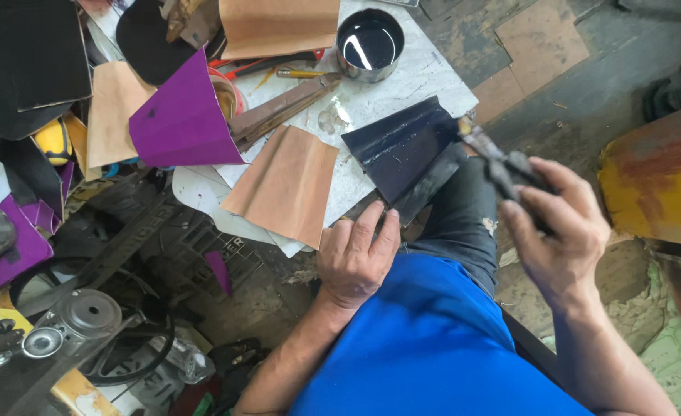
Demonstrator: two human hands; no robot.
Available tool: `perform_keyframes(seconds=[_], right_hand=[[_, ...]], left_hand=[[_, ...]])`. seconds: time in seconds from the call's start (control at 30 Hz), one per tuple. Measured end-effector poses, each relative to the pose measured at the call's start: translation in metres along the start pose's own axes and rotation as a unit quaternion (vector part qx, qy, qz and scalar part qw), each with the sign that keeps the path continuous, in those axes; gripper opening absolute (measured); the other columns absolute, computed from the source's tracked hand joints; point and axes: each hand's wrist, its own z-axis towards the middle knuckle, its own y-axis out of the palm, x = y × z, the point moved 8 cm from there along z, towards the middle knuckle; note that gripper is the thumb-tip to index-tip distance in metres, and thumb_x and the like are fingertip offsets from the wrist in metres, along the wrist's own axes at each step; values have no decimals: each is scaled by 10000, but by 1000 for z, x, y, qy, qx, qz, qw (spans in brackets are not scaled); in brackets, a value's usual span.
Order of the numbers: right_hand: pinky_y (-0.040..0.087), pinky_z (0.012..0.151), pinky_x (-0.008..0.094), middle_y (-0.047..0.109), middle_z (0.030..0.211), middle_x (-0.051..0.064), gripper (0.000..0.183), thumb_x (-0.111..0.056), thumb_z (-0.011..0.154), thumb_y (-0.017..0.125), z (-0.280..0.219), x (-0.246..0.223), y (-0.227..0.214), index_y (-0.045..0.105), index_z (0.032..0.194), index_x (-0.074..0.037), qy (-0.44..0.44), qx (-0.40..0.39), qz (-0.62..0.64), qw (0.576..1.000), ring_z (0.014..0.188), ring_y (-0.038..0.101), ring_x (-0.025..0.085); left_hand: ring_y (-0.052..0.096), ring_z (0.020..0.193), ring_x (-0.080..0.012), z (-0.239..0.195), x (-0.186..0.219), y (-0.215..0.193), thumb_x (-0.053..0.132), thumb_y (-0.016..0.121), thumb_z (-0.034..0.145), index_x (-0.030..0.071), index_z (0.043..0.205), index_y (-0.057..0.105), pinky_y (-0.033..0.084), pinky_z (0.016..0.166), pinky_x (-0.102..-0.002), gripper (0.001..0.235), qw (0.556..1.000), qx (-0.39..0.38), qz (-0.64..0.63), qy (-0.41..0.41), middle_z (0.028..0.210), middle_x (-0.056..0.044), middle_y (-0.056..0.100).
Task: The person paints a tan leather piece black using a brush and a can of black paint. They hold the leather with the left hand and apply paint with the right hand, covering the surface evenly. The painted piece is then placed aside among other leather pieces.
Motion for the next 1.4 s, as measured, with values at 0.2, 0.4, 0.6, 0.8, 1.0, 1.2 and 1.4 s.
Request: perform_keyframes(seconds=[0.2,0.4,0.6,0.8,1.0,1.2,1.4], right_hand=[[555,787,507,716,1197,271,155,-129,839,819,-2,-28,25,763,927,-15,-27,-38,83,995,940,694,447],[554,786,496,725,1203,266,149,-120,855,828,-1,-14,25,771,938,-10,-24,-31,55,998,925,693,446],[562,940,537,645,1264,412,216,-46,946,757,11,-8,8,718,1021,152,-9,-18,-5,1000,1127,667,477],[573,952,536,641,1264,432,269,-91,961,726,27,-28,12,703,1041,165,-35,-9,5,999,1135,675,497],[524,884,490,620,1314,391,244,-99,922,768,38,-50,38,685,1050,92,-94,-41,66,993,1051,663,435],[486,829,449,629,1316,313,204,-123,947,770,41,-50,57,704,1022,55,-85,-70,64,992,904,588,376],[523,766,511,689,1245,290,168,-81,879,833,42,-43,54,768,992,25,-94,-29,86,991,895,646,451]], left_hand=[[536,605,-157,0,0,-1,173,700,934,159,927,780,421,539,-284,82,999,43,-18,3,937,-73,745],[530,601,-163,-1,0,-3,177,686,938,161,942,772,419,534,-289,88,999,47,-18,5,957,-69,743],[460,611,-172,1,-2,-1,132,733,961,162,984,755,368,512,-325,44,1000,0,-9,2,1057,-42,745],[461,619,-165,2,-2,-2,127,682,987,160,983,772,377,516,-315,96,1000,-8,-10,6,1074,-48,745],[446,599,-175,2,-4,-5,132,709,988,142,975,750,348,496,-319,44,1000,8,-16,-5,1045,-72,764],[469,623,-178,2,-5,-2,184,696,1015,140,1010,764,379,525,-326,81,1000,-12,-26,1,1072,-76,754],[512,587,-171,3,-5,-6,148,659,979,156,925,753,406,515,-289,109,999,48,-15,-7,957,-79,730]])
